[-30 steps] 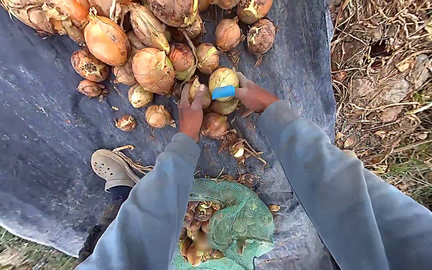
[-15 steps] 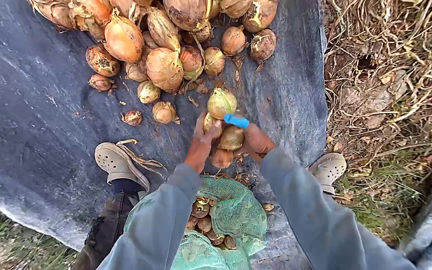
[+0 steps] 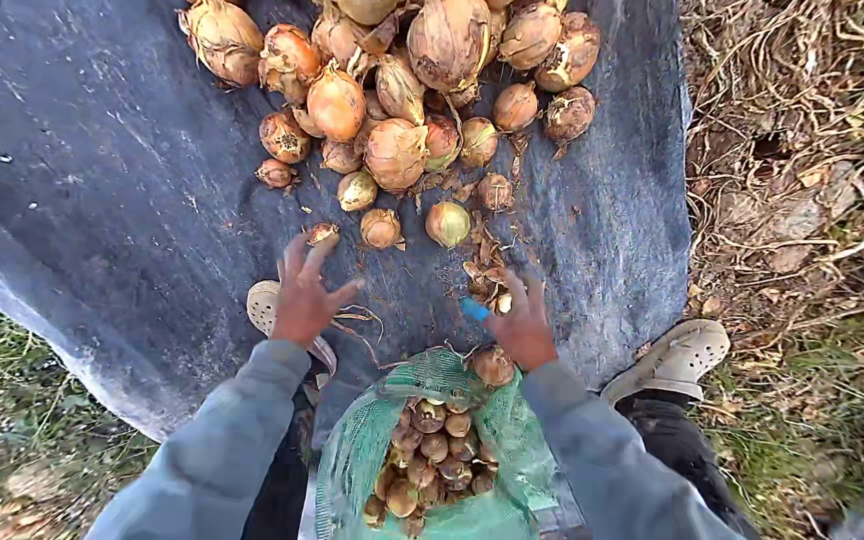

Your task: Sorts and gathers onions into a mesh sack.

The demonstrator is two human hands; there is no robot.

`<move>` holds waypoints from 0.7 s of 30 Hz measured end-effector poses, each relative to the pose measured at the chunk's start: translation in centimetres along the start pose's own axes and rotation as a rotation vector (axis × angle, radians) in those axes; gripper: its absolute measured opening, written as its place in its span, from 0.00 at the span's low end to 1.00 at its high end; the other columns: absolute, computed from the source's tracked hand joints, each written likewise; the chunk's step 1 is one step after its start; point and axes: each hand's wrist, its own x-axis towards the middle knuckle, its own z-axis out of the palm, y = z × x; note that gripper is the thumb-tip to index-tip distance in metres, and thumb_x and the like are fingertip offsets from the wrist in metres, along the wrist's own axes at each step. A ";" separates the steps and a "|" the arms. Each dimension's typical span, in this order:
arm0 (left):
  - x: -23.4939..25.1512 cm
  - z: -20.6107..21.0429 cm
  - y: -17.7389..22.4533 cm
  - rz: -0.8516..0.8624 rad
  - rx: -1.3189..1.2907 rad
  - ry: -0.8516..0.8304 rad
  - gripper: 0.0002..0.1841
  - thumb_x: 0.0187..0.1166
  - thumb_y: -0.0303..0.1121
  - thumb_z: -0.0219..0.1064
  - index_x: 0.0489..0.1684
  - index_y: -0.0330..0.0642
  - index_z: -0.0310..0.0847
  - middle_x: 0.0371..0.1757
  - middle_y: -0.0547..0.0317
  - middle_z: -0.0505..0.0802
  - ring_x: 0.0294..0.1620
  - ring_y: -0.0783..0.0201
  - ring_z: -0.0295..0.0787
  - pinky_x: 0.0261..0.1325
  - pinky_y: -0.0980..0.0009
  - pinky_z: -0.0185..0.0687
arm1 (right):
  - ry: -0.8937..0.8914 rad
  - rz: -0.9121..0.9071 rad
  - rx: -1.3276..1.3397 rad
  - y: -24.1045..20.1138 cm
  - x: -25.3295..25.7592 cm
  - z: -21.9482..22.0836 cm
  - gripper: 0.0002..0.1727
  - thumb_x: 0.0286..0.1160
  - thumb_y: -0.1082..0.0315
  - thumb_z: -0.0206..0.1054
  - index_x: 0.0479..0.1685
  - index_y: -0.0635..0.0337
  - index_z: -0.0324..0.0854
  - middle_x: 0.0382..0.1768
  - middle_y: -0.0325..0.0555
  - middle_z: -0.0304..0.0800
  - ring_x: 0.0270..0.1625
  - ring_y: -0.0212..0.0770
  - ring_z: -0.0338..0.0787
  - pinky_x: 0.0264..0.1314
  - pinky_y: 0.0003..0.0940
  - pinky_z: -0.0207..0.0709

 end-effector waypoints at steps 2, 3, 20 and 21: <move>6.5 0.5 -1.1 0.077 0.052 -0.008 0.49 0.54 0.56 0.89 0.82 0.50 0.74 0.90 0.28 0.60 0.87 0.23 0.56 0.80 0.28 0.62 | 0.085 -0.062 -0.065 -2.8 8.0 -2.3 0.48 0.61 0.57 0.81 0.89 0.50 0.67 0.88 0.71 0.55 0.81 0.78 0.69 0.68 0.77 0.73; 9.0 0.9 -1.1 0.094 0.058 -0.047 0.53 0.50 0.58 0.90 0.84 0.53 0.72 0.91 0.28 0.57 0.88 0.23 0.55 0.80 0.28 0.63 | 0.086 -0.068 -0.061 -4.1 11.4 -3.4 0.47 0.63 0.55 0.78 0.90 0.47 0.65 0.88 0.71 0.56 0.80 0.77 0.69 0.69 0.77 0.73; 4.1 7.4 -4.4 0.078 0.343 0.171 0.47 0.48 0.72 0.81 0.77 0.70 0.78 0.89 0.23 0.60 0.83 0.22 0.64 0.69 0.27 0.68 | -0.032 0.007 -0.389 -9.9 11.5 2.9 0.53 0.52 0.38 0.79 0.88 0.39 0.66 0.90 0.69 0.49 0.79 0.73 0.71 0.55 0.63 0.84; 3.3 7.8 -4.9 0.045 0.316 0.217 0.48 0.48 0.70 0.83 0.77 0.67 0.78 0.88 0.23 0.61 0.82 0.22 0.66 0.66 0.28 0.72 | -0.040 0.043 -0.392 -10.3 12.1 2.7 0.52 0.54 0.36 0.78 0.86 0.44 0.67 0.90 0.70 0.49 0.79 0.73 0.71 0.57 0.62 0.84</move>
